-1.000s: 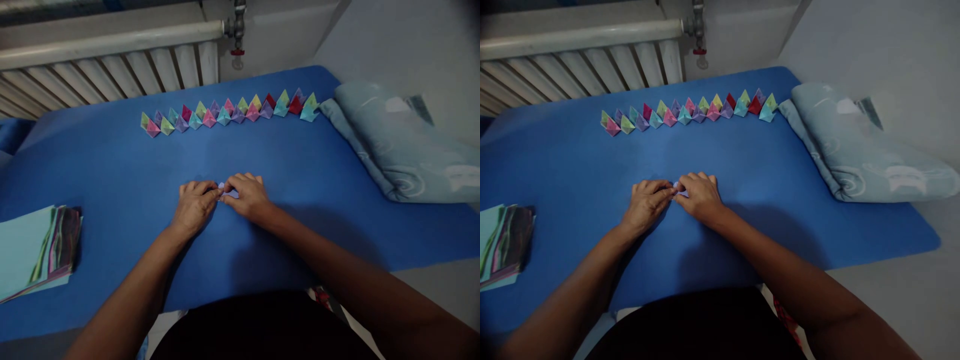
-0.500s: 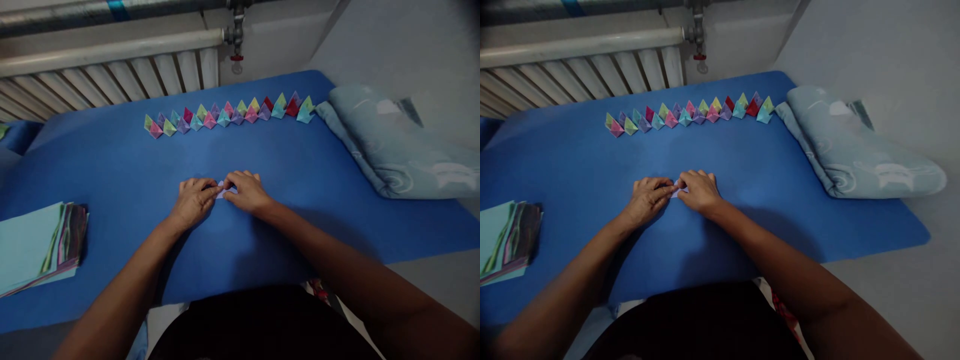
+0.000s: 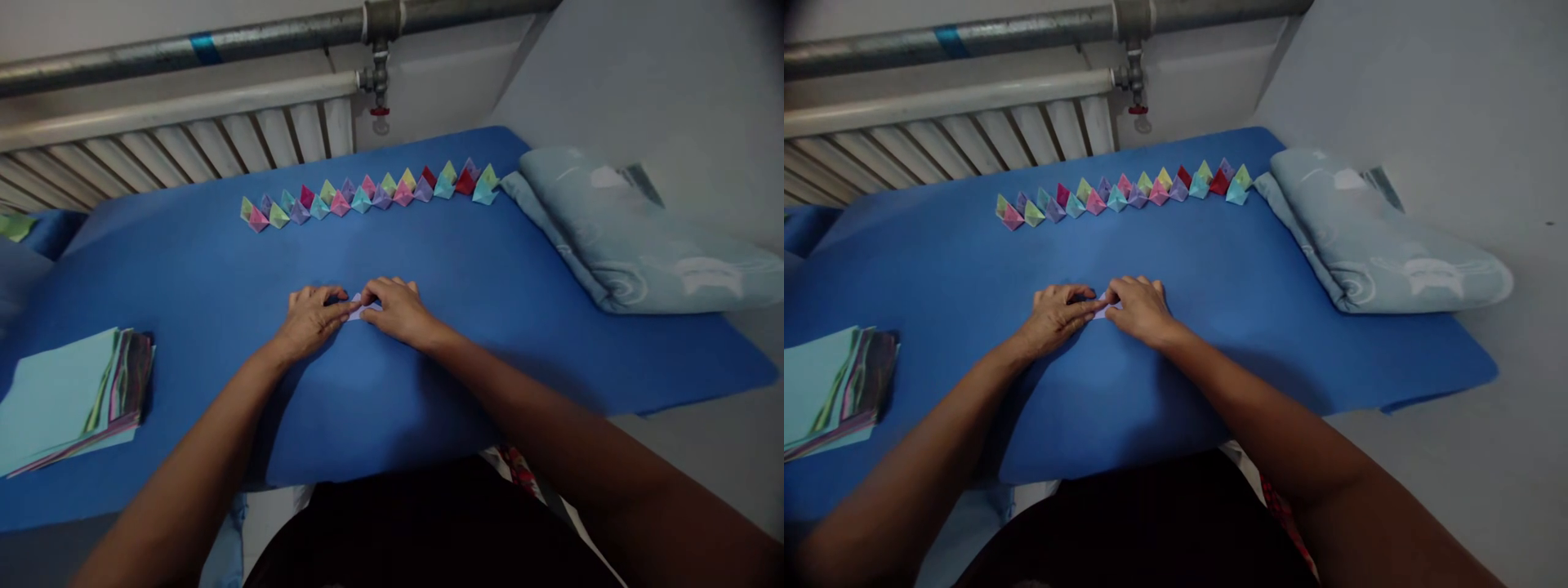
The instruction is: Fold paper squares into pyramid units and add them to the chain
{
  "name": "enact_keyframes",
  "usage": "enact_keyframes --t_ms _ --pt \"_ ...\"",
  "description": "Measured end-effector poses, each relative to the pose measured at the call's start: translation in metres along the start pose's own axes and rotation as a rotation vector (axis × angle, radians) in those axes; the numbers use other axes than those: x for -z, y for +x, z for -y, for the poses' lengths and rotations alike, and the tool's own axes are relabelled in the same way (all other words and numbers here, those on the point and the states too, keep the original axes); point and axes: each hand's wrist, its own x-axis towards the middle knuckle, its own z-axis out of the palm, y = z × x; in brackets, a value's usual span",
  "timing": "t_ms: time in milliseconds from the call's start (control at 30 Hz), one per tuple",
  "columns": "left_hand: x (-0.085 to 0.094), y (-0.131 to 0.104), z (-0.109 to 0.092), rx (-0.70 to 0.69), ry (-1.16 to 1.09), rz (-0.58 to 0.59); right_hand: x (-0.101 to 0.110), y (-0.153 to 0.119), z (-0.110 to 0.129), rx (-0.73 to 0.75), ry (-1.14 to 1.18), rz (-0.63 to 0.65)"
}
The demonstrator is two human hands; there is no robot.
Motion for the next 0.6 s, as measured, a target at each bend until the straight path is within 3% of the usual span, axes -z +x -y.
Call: enact_keyframes --t_ms 333,500,600 --pt "0.007 0.004 0.002 -0.02 -0.011 0.077 0.013 -0.01 -0.016 -0.049 -0.019 0.0" --pt "0.016 0.01 -0.008 0.027 -0.019 0.141 0.026 -0.018 -0.03 -0.107 0.024 -0.019" --pt "0.021 0.023 -0.017 0.068 -0.04 0.198 0.028 -0.024 -0.038 -0.105 0.04 -0.102"
